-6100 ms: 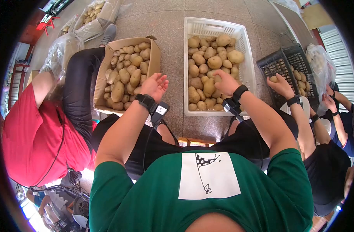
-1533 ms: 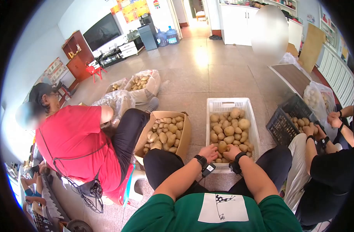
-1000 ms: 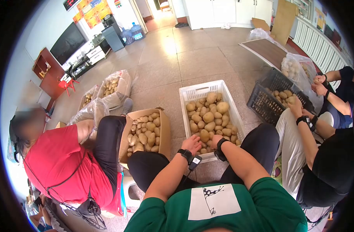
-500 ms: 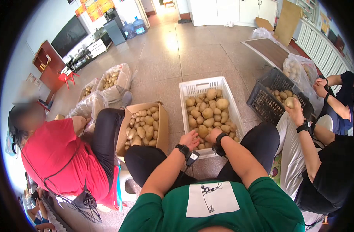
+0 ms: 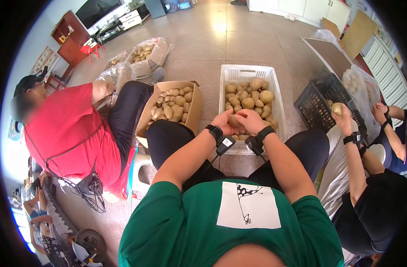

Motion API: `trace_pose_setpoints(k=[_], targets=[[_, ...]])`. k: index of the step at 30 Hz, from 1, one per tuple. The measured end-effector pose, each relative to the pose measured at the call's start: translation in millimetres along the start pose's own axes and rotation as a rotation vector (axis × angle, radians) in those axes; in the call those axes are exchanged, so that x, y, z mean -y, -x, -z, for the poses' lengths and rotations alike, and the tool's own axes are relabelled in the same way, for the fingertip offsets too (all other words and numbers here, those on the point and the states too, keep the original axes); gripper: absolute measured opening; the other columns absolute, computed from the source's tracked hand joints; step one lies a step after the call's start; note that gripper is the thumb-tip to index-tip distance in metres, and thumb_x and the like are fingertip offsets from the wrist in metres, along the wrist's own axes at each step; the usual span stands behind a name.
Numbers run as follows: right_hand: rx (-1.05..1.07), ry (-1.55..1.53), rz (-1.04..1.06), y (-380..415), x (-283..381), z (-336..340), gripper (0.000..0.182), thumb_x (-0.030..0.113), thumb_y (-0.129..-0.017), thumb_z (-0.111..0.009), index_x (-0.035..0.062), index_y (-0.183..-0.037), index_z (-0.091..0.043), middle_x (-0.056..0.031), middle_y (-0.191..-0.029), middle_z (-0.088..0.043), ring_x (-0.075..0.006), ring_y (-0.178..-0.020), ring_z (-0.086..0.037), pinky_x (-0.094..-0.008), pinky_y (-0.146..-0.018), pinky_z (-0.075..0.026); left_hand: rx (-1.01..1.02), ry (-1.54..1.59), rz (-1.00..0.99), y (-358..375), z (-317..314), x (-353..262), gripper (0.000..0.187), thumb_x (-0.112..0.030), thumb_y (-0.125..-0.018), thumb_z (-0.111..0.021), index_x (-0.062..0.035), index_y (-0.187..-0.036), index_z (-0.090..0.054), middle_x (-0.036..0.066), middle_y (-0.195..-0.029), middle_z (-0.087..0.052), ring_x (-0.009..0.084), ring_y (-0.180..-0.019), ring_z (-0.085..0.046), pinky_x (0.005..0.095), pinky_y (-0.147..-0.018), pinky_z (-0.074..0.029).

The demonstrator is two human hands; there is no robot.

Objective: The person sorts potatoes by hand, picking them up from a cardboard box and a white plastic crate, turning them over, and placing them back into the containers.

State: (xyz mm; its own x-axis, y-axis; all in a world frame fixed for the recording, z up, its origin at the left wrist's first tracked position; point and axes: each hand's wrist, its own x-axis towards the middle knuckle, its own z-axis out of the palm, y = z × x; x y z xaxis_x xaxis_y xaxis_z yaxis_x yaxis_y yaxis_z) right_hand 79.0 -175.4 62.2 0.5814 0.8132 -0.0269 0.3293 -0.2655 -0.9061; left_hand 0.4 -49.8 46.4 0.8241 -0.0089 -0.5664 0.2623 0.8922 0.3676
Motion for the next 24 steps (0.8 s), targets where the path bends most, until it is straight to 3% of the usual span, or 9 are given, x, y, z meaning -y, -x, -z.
trace_pose_setpoints(k=[3,4,8,14,21,24], targets=[[-0.066,-0.161,0.1,-4,6,8,0.027,0.023,-0.081,-0.055,-0.0009,-0.093,-0.057,-0.0074,-0.079,-0.061,-0.0136,-0.07,-0.056,-0.0262,-0.062,-0.045,-0.009,-0.063,-0.116,-4,2,-12,0.031,-0.029,-0.09,-0.039,-0.0014,-0.104,-0.042,0.012,-0.096,-0.049,0.0221,-0.081,-0.05,0.0366,-0.074,-0.046],[-0.052,-0.239,0.054,-2,13,15,0.027,0.024,-0.082,-0.055,-0.0008,-0.092,-0.057,-0.0056,-0.077,-0.06,-0.0114,-0.068,-0.055,-0.0248,-0.06,-0.044,-0.01,0.005,-0.107,-3,2,-17,0.025,-0.024,-0.089,-0.043,-0.0005,-0.1,-0.043,0.011,-0.09,-0.05,0.0205,-0.078,-0.051,0.0316,-0.068,-0.048],[-0.175,-0.261,-0.003,-1,17,27,0.024,0.02,-0.082,-0.055,-0.0009,-0.093,-0.057,-0.0036,-0.074,-0.059,-0.0098,-0.062,-0.053,-0.0233,-0.055,-0.044,-0.064,0.1,-0.24,32,-34,-26,0.02,-0.013,-0.085,-0.05,0.002,-0.095,-0.043,0.01,-0.086,-0.049,0.0212,-0.077,-0.052,0.0286,-0.064,-0.049],[-0.145,-0.309,-0.009,-8,8,32,0.024,0.021,-0.081,-0.056,-0.0006,-0.091,-0.057,-0.0032,-0.073,-0.058,-0.0093,-0.057,-0.052,-0.0228,-0.052,-0.043,0.021,0.134,-0.346,90,-65,-49,0.021,-0.011,-0.082,-0.053,0.0021,-0.095,-0.043,0.011,-0.087,-0.05,0.0213,-0.077,-0.052,0.0278,-0.064,-0.049],[-0.13,-0.281,-0.018,-6,9,31,0.023,0.021,-0.081,-0.056,0.0005,-0.091,-0.057,-0.0016,-0.07,-0.055,-0.0083,-0.056,-0.051,-0.0224,-0.051,-0.042,0.092,0.145,-0.536,135,-22,-90,0.021,-0.01,-0.081,-0.054,0.0052,-0.094,-0.046,0.013,-0.083,-0.052,0.0213,-0.072,-0.052,0.0264,-0.062,-0.048],[-0.159,-0.199,-0.049,-2,11,34,0.024,0.022,-0.082,-0.056,0.0008,-0.093,-0.057,-0.0017,-0.072,-0.055,-0.0089,-0.056,-0.051,-0.0227,-0.049,-0.042,-0.067,0.187,-0.621,153,7,-99,0.02,-0.011,-0.081,-0.054,0.0023,-0.094,-0.048,0.014,-0.084,-0.053,0.0217,-0.073,-0.053,0.0272,-0.06,-0.049]])
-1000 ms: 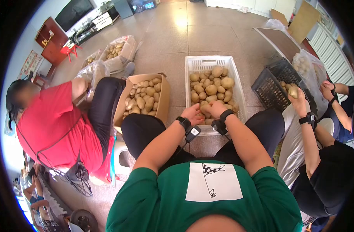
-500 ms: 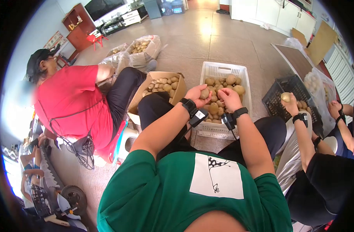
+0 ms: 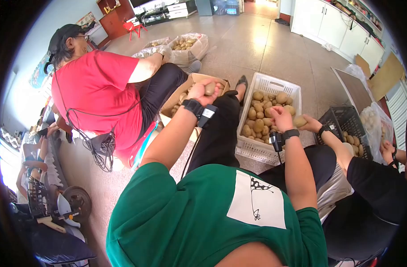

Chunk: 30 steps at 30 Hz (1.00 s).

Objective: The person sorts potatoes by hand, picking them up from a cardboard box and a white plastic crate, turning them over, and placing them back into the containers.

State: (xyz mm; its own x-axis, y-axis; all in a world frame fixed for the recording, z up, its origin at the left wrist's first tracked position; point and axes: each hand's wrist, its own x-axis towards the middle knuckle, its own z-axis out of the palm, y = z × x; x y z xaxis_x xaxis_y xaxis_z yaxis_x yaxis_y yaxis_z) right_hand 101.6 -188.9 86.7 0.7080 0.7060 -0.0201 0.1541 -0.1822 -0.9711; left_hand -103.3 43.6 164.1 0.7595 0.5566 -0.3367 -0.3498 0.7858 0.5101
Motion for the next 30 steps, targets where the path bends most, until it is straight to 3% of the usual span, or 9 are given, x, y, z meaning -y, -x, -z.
trace_pose_setpoints(k=[4,6,9,11,12,13,18,24,30], targets=[[0.001,-0.002,-0.068,0,-5,4,0.025,0.022,-0.081,-0.056,0.0018,-0.096,-0.057,-0.0026,-0.074,-0.057,-0.0096,-0.057,-0.052,-0.0235,-0.047,-0.042,-0.077,0.067,0.049,-15,63,-22,0.015,-0.011,-0.081,-0.055,-0.0028,-0.092,-0.049,0.01,-0.083,-0.054,0.0212,-0.072,-0.054,0.0277,-0.058,-0.05],[0.014,0.045,-0.068,-4,-14,5,0.025,0.022,-0.081,-0.057,0.0018,-0.096,-0.057,-0.0027,-0.074,-0.057,-0.0097,-0.056,-0.052,-0.0236,-0.047,-0.042,-0.289,0.027,-0.06,-11,85,-20,0.017,-0.013,-0.081,-0.055,-0.0044,-0.094,-0.049,0.009,-0.083,-0.053,0.0203,-0.07,-0.054,0.0279,-0.054,-0.05],[0.036,0.092,-0.065,-12,-31,-2,0.023,0.019,-0.082,-0.056,0.0014,-0.096,-0.055,-0.0011,-0.069,-0.054,-0.0066,-0.051,-0.047,-0.0202,-0.043,-0.038,-0.337,0.127,0.001,-5,120,-18,0.025,-0.013,-0.08,-0.057,0.0002,-0.099,-0.046,0.014,-0.084,-0.052,0.0222,-0.071,-0.054,0.0278,-0.055,-0.05],[0.062,0.139,-0.061,-11,-33,-8,0.022,0.019,-0.082,-0.056,0.0015,-0.095,-0.055,-0.0011,-0.069,-0.053,-0.0069,-0.051,-0.047,-0.0197,-0.043,-0.038,-0.517,0.222,0.097,-9,150,-15,0.033,-0.013,-0.082,-0.054,0.0016,-0.106,-0.038,0.015,-0.086,-0.05,0.0246,-0.069,-0.054,0.03,-0.054,-0.051],[0.087,0.161,-0.117,-4,-18,-11,0.026,0.022,-0.08,-0.057,0.0006,-0.094,-0.056,-0.0048,-0.076,-0.057,-0.0106,-0.058,-0.053,-0.0236,-0.052,-0.043,-0.576,0.166,0.051,-13,164,-12,0.033,-0.013,-0.082,-0.054,-0.0008,-0.108,-0.038,0.016,-0.093,-0.049,0.0253,-0.069,-0.053,0.0305,-0.053,-0.051],[0.095,0.161,-0.12,-5,-25,-15,0.026,0.022,-0.08,-0.057,0.0006,-0.094,-0.056,-0.0048,-0.076,-0.057,-0.0106,-0.058,-0.053,-0.0236,-0.052,-0.043,-0.632,0.11,0.005,-15,178,-9,0.033,-0.013,-0.082,-0.054,-0.0032,-0.11,-0.038,0.016,-0.099,-0.047,0.026,-0.07,-0.052,0.031,-0.052,-0.051],[0.168,0.328,-0.13,-8,-58,-19,0.026,0.022,-0.079,-0.057,0.0009,-0.095,-0.057,-0.0071,-0.078,-0.059,-0.0136,-0.063,-0.055,-0.0268,-0.058,-0.045,-0.643,0.257,0.042,-20,217,-5,0.035,-0.012,-0.083,-0.052,-0.0005,-0.11,-0.033,0.022,-0.1,-0.043,0.0308,-0.072,-0.051,0.0371,-0.054,-0.051],[0.196,0.521,-0.203,-15,-99,-12,0.032,0.029,-0.074,-0.06,0.0018,-0.091,-0.06,-0.011,-0.081,-0.06,-0.0207,-0.076,-0.058,-0.0303,-0.07,-0.045,-0.7,0.268,0.06,-56,241,-9,0.03,-0.008,-0.084,-0.047,-0.0022,-0.111,-0.035,0.019,-0.109,-0.042,0.0343,-0.081,-0.048,0.0461,-0.057,-0.049],[0.209,0.69,-0.206,-1,-71,-18,0.034,0.028,-0.073,-0.061,0.0014,-0.094,-0.059,-0.0118,-0.082,-0.06,-0.0228,-0.076,-0.057,-0.031,-0.071,-0.045,-0.753,0.239,0.08,-75,222,-18,0.031,-0.009,-0.084,-0.047,-0.0049,-0.114,-0.037,0.019,-0.111,-0.042,0.0344,-0.086,-0.047,0.0465,-0.059,-0.049]])
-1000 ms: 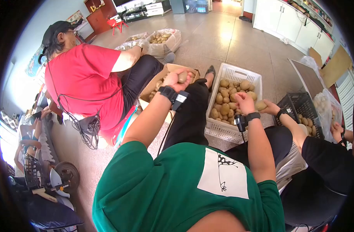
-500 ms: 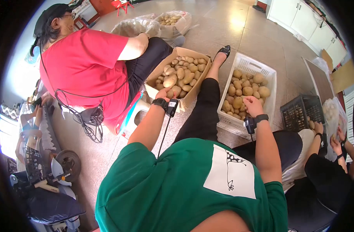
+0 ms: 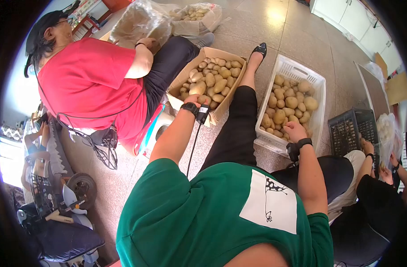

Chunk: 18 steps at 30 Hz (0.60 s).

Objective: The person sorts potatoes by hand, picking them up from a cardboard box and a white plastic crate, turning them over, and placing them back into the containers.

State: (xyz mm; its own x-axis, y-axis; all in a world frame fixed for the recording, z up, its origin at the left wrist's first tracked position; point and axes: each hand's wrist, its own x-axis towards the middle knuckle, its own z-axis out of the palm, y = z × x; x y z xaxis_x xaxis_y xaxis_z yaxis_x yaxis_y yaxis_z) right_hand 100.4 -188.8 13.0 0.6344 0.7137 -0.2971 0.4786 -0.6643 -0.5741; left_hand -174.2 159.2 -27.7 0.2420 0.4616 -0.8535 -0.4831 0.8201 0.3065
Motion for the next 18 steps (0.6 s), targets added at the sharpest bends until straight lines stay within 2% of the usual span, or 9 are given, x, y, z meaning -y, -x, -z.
trace_pose_setpoints(k=[2,3,5,6,9,13,17,18], targets=[[-0.004,-0.049,0.007,4,0,1,0.034,0.027,-0.073,-0.061,0.001,-0.095,-0.059,-0.0123,-0.082,-0.06,-0.0233,-0.077,-0.057,-0.0311,-0.071,-0.045,0.061,-0.051,0.02,-2,-6,-6,0.031,-0.009,-0.084,-0.048,-0.0067,-0.114,-0.04,0.019,-0.112,-0.041,0.0343,-0.088,-0.046,0.0469,-0.061,-0.049],[-0.007,-0.094,0.023,5,-2,2,0.034,0.027,-0.073,-0.062,0.0007,-0.095,-0.059,-0.0128,-0.082,-0.06,-0.0237,-0.077,-0.057,-0.0312,-0.071,-0.045,0.022,-0.043,-0.013,0,-14,-5,0.031,-0.008,-0.084,-0.048,-0.0064,-0.114,-0.04,0.02,-0.113,-0.039,0.0347,-0.087,-0.046,0.0475,-0.062,-0.049],[-0.022,-0.097,0.017,3,-17,-2,0.034,0.026,-0.073,-0.061,0.0003,-0.095,-0.058,-0.0131,-0.083,-0.06,-0.0235,-0.077,-0.057,-0.0314,-0.071,-0.045,0.028,-0.22,-0.107,-4,-26,-11,0.031,-0.011,-0.086,-0.048,-0.0007,-0.113,-0.037,0.02,-0.109,-0.042,0.0355,-0.091,-0.049,0.0454,-0.067,-0.052],[-0.037,-0.1,0.017,4,-22,-3,0.034,0.026,-0.073,-0.061,0.0,-0.095,-0.058,-0.0133,-0.083,-0.06,-0.0233,-0.077,-0.057,-0.0315,-0.071,-0.045,0.046,-0.249,-0.053,-10,-32,-20,0.032,-0.012,-0.086,-0.048,0.0001,-0.113,-0.036,0.02,-0.108,-0.041,0.0341,-0.086,-0.05,0.0427,-0.067,-0.052],[-0.036,-0.071,-0.001,15,-17,5,0.032,0.024,-0.074,-0.061,0.0001,-0.095,-0.058,-0.0131,-0.084,-0.06,-0.0229,-0.078,-0.057,-0.0317,-0.072,-0.045,0.04,-0.216,-0.052,-26,-52,-38,0.033,-0.013,-0.086,-0.049,0.0006,-0.113,-0.036,0.02,-0.107,-0.041,0.0328,-0.083,-0.05,0.0422,-0.068,-0.052],[-0.045,-0.07,-0.062,22,-20,6,0.032,0.024,-0.074,-0.06,0.0002,-0.095,-0.058,-0.0131,-0.085,-0.06,-0.0233,-0.079,-0.058,-0.0316,-0.072,-0.045,-0.003,-0.224,-0.085,-37,-63,-36,0.036,-0.015,-0.085,-0.051,-0.0008,-0.115,-0.036,0.019,-0.108,-0.041,0.032,-0.089,-0.048,0.0419,-0.068,-0.052],[-0.043,-0.13,-0.099,20,-42,-4,0.031,0.024,-0.074,-0.06,0.0006,-0.095,-0.058,-0.0139,-0.086,-0.061,-0.0237,-0.081,-0.058,-0.0317,-0.074,-0.045,0.009,-0.267,-0.024,-29,-60,-18,0.032,-0.012,-0.085,-0.05,-0.0004,-0.113,-0.04,0.018,-0.117,-0.04,0.033,-0.096,-0.047,0.045,-0.069,-0.052],[-0.045,-0.144,-0.085,18,-47,-7,0.031,0.024,-0.074,-0.06,0.0009,-0.095,-0.059,-0.0142,-0.086,-0.061,-0.0238,-0.082,-0.059,-0.0319,-0.075,-0.046,0.125,-0.284,-0.008,-87,-45,-27,0.03,-0.012,-0.086,-0.047,-0.001,-0.113,-0.042,0.018,-0.117,-0.042,0.0339,-0.099,-0.047,0.0478,-0.071,-0.052]])
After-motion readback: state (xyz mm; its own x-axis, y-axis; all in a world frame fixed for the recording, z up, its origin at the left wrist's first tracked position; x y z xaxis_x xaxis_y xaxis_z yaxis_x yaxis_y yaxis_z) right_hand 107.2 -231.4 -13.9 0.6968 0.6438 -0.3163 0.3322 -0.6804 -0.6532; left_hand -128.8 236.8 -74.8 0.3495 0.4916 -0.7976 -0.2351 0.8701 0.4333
